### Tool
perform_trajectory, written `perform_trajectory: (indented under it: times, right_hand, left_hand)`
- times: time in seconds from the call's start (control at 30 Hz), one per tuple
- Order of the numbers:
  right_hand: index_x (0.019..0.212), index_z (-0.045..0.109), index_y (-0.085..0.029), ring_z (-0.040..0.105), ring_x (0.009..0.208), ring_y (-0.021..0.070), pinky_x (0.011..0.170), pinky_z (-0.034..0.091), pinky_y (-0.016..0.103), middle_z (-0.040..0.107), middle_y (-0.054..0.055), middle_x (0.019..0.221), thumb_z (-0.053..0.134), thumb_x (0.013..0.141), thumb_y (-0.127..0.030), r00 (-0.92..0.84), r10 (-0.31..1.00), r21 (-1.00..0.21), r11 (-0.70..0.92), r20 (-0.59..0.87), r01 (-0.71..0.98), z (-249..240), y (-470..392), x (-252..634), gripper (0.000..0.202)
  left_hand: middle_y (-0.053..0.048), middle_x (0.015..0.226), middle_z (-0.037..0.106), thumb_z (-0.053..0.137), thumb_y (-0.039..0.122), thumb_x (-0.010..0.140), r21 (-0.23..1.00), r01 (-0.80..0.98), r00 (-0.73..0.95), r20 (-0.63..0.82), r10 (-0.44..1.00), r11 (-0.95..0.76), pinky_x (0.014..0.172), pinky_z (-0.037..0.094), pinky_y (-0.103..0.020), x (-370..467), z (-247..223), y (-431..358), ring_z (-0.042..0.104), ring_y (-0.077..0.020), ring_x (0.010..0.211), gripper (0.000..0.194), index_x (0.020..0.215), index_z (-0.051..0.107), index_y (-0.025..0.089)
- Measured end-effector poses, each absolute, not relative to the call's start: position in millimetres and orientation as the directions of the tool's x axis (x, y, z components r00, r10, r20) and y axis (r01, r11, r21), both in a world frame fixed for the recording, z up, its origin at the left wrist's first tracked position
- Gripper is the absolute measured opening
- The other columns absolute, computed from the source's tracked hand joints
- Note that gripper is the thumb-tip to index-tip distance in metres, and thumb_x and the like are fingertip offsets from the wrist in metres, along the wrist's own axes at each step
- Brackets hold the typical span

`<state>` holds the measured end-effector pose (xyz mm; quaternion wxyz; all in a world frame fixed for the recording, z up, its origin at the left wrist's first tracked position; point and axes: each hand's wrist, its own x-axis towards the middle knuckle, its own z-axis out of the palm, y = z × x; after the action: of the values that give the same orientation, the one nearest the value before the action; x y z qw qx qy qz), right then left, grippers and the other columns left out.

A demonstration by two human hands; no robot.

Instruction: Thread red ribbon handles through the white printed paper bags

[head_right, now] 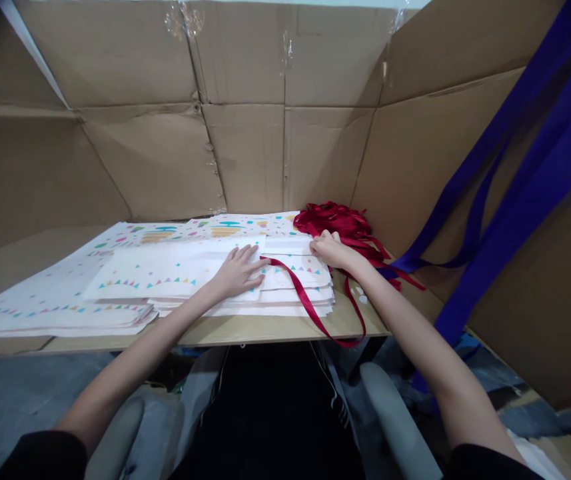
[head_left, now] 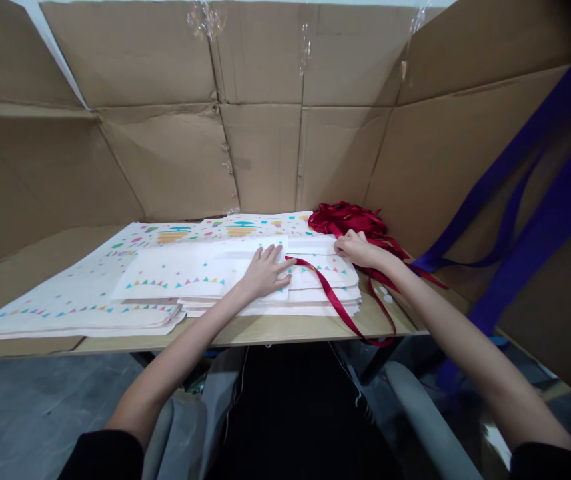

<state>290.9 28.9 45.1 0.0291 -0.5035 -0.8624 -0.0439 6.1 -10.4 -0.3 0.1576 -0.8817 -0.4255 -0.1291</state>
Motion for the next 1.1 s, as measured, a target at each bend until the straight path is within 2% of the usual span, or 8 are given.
perform_trajectory:
  times: [0.33, 0.5, 0.63, 0.87, 0.97, 1.1]
  right_hand:
    - [0.079, 0.059, -0.016, 0.042, 0.095, 0.0291, 0.079, 0.028, 0.039, 0.063, 0.014, 0.097, 0.039, 0.089, -0.014, -0.549, 0.826, 0.026, 0.551, 0.131, 0.834, 42, 34, 244, 0.023]
    - [0.084, 0.06, -0.016, 0.045, 0.098, 0.0273, 0.084, 0.029, 0.038, 0.063, 0.012, 0.096, 0.043, 0.083, -0.006, -0.631, 0.756, -0.004, 0.641, 0.174, 0.768, 35, 39, 194, 0.02]
    - [0.083, 0.063, -0.016, 0.052, 0.094, 0.0241, 0.086, 0.032, 0.035, 0.066, 0.009, 0.09, 0.046, 0.085, -0.011, -0.616, 0.757, -0.095, 0.644, 0.218, 0.759, 36, 39, 191, 0.018]
    - [0.081, 0.067, -0.014, 0.058, 0.078, 0.0174, 0.071, 0.039, 0.024, 0.067, 0.008, 0.083, 0.055, 0.083, -0.017, -0.516, 0.819, -0.249, 0.57, 0.25, 0.783, 37, 29, 257, 0.012]
    - [0.082, 0.067, -0.014, 0.059, 0.079, 0.0174, 0.072, 0.04, 0.024, 0.068, 0.008, 0.085, 0.054, 0.084, -0.015, -0.515, 0.818, -0.233, 0.569, 0.256, 0.789, 36, 26, 267, 0.013]
    - [0.08, 0.067, -0.013, 0.058, 0.081, 0.0186, 0.074, 0.04, 0.026, 0.067, 0.01, 0.085, 0.05, 0.085, -0.012, -0.562, 0.779, -0.149, 0.613, 0.277, 0.776, 33, 30, 251, 0.017]
  left_hand:
    - [-0.01, 0.146, 0.04, 0.048, 0.044, 0.09, -0.146, 0.794, 0.593, 0.396, 0.701, -0.59, 0.108, 0.026, -0.051, 5, -5, -7, 0.036, -0.0327, 0.133, 0.045, 0.133, 0.053, 0.031]
    - [-0.013, 0.145, 0.041, 0.049, 0.046, 0.09, -0.153, 0.793, 0.597, 0.389, 0.702, -0.589, 0.108, 0.025, -0.051, 10, -6, -9, 0.036, -0.0344, 0.133, 0.047, 0.133, 0.055, 0.029]
    - [-0.013, 0.144, 0.042, 0.049, 0.048, 0.089, -0.142, 0.798, 0.589, 0.39, 0.708, -0.586, 0.108, 0.026, -0.052, 13, -8, -10, 0.035, -0.035, 0.133, 0.047, 0.132, 0.055, 0.028]
    - [-0.011, 0.145, 0.042, 0.048, 0.048, 0.09, -0.151, 0.796, 0.589, 0.419, 0.691, -0.587, 0.108, 0.025, -0.052, 13, -13, -10, 0.035, -0.0345, 0.134, 0.047, 0.134, 0.053, 0.03]
    - [-0.013, 0.145, 0.041, 0.049, 0.047, 0.09, -0.139, 0.791, 0.59, 0.431, 0.682, -0.596, 0.109, 0.025, -0.051, 14, -14, -9, 0.035, -0.0349, 0.134, 0.047, 0.133, 0.055, 0.028]
    - [-0.014, 0.144, 0.042, 0.051, 0.047, 0.089, -0.134, 0.782, 0.596, 0.447, 0.667, -0.608, 0.108, 0.025, -0.051, 16, -16, -9, 0.035, -0.0352, 0.133, 0.048, 0.132, 0.056, 0.027]
